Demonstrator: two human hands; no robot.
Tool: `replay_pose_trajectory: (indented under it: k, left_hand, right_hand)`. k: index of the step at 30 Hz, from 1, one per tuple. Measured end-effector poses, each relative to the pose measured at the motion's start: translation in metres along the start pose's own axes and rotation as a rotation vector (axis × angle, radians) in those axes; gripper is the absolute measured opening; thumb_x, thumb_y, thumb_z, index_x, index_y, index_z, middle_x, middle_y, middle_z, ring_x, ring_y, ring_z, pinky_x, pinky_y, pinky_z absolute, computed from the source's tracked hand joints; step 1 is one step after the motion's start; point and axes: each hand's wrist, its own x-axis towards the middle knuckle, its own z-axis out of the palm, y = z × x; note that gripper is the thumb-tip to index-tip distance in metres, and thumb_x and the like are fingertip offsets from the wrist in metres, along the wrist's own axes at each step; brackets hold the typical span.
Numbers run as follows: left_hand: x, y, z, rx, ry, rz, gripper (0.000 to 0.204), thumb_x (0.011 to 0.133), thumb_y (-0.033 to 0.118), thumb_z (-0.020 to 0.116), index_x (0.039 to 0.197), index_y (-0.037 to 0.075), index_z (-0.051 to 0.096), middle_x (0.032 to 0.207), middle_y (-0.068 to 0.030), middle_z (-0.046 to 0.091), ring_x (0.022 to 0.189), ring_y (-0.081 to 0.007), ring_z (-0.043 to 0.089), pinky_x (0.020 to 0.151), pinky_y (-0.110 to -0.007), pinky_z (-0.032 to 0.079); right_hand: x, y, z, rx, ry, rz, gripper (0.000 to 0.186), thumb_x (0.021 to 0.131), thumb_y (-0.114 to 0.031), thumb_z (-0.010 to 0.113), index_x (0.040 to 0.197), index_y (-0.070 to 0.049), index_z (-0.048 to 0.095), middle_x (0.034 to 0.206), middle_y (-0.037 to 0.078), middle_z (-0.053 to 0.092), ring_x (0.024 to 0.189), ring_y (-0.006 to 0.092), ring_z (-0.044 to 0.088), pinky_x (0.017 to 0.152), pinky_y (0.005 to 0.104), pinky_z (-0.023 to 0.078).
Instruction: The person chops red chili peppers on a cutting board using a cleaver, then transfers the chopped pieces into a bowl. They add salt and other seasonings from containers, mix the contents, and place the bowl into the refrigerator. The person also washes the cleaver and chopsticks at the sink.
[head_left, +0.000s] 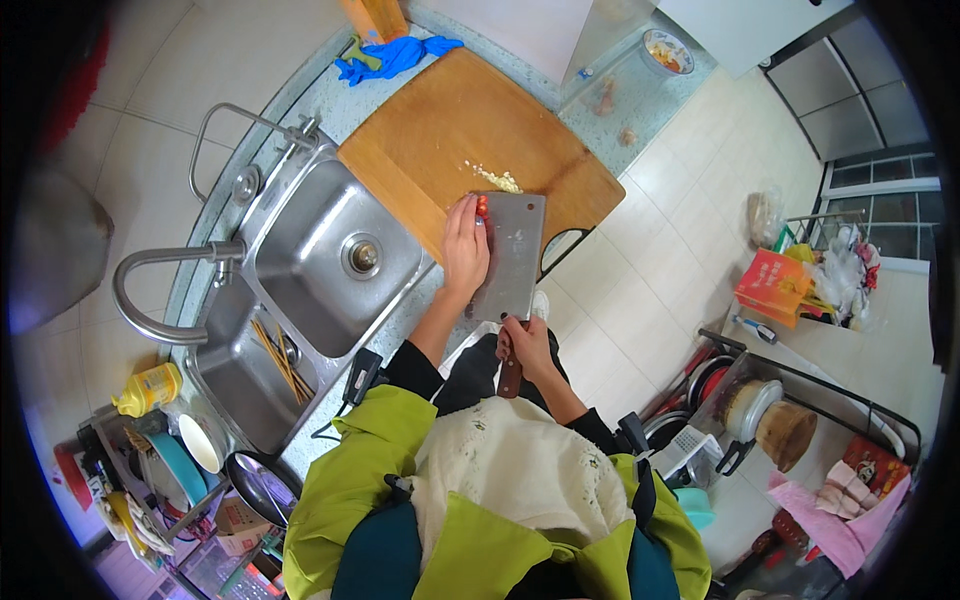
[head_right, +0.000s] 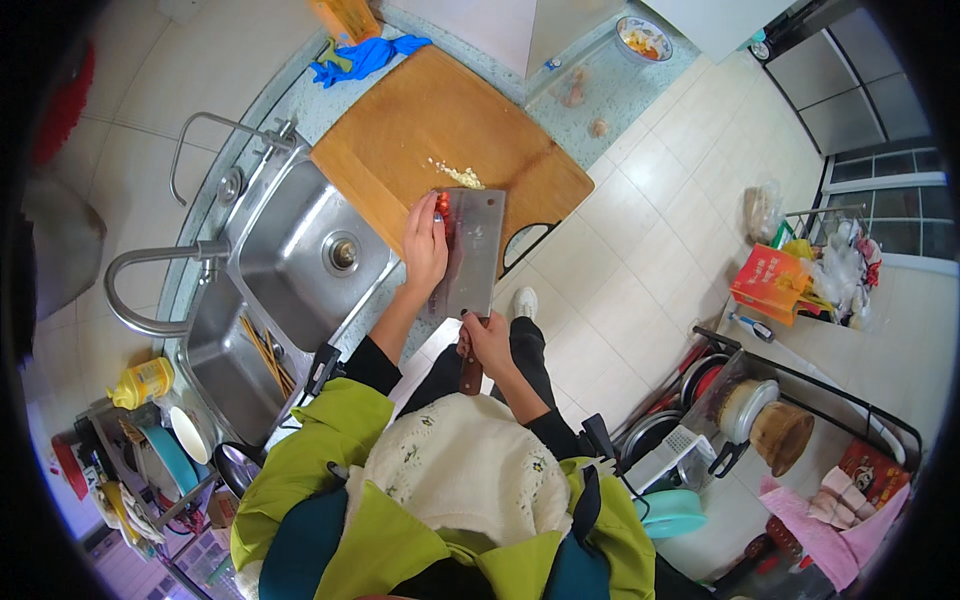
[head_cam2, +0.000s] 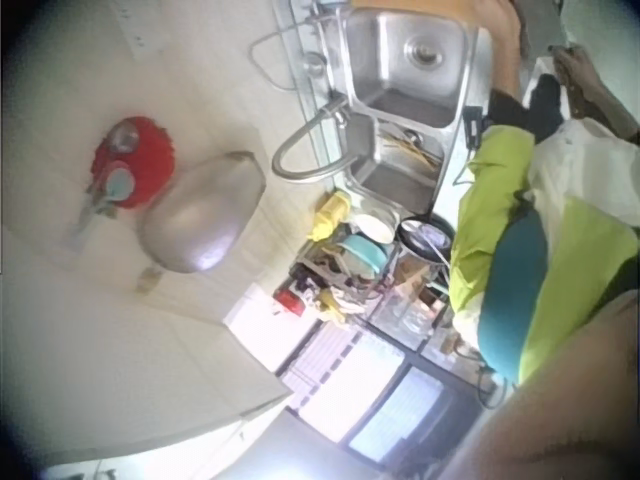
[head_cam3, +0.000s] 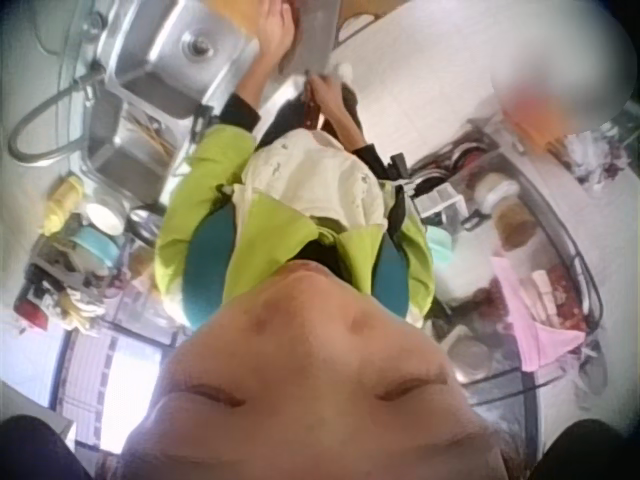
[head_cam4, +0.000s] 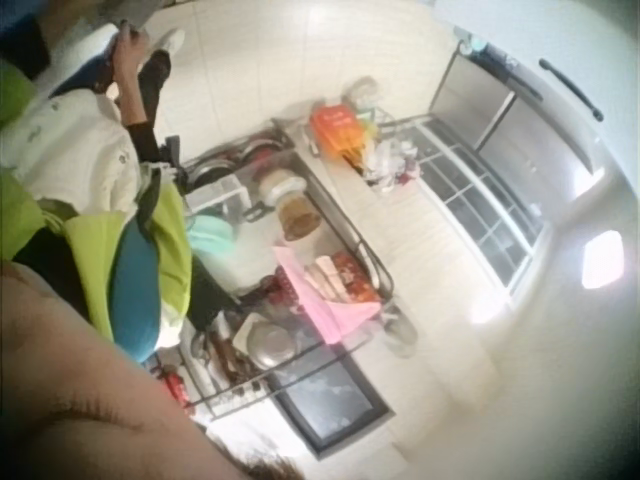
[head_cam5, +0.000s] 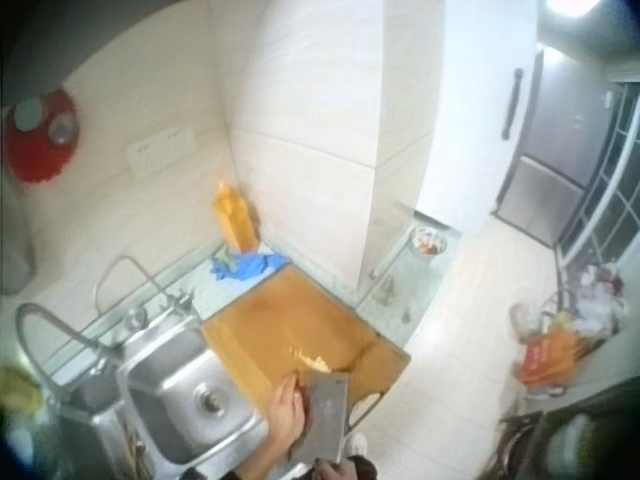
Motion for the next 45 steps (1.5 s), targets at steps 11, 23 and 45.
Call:
replay_pose_trajectory:
  k: [11,23,45]
  left_hand:
    - [0.006,0.026,-0.014,-0.056,-0.024,-0.027,0.040,0.081,0.004,0.038,0.120,-0.003,0.040,0.123,-0.0192,0.041,0.114,-0.0338,0.039,0.098,-0.037,0.029]
    - [0.077,0.167,0.125,-0.080,-0.111,0.208,0.041,0.081,0.004,0.038,0.121,-0.005,0.036,0.127,-0.0206,0.034,0.116,-0.0357,0.034,0.098,-0.039,0.028]
    - [0.309,0.420,0.536,-0.292,-0.162,0.314,0.043,0.080,0.005,0.044,0.121,-0.004,0.034,0.123,-0.0221,0.034,0.113,-0.0359,0.036,0.097,-0.039,0.029]
  right_hand:
    - [0.001,-0.012,0.001,-0.054,-0.158,-0.021,0.021,0.082,-0.011,0.049,0.064,-0.004,0.041,0.049,0.003,0.041,0.037,0.0112,0.039,0.037,0.0259,0.036]
    - [-0.002,-0.141,-0.126,0.076,-0.112,-0.191,0.019,0.079,-0.007,0.048,0.063,-0.004,0.039,0.048,0.003,0.040,0.035,0.0110,0.037,0.033,0.0258,0.031]
    - [0.096,-0.522,-0.438,0.194,0.010,-0.304,0.021,0.083,-0.012,0.046,0.063,-0.006,0.040,0.050,0.002,0.037,0.038,0.0113,0.036,0.036,0.0260,0.031]
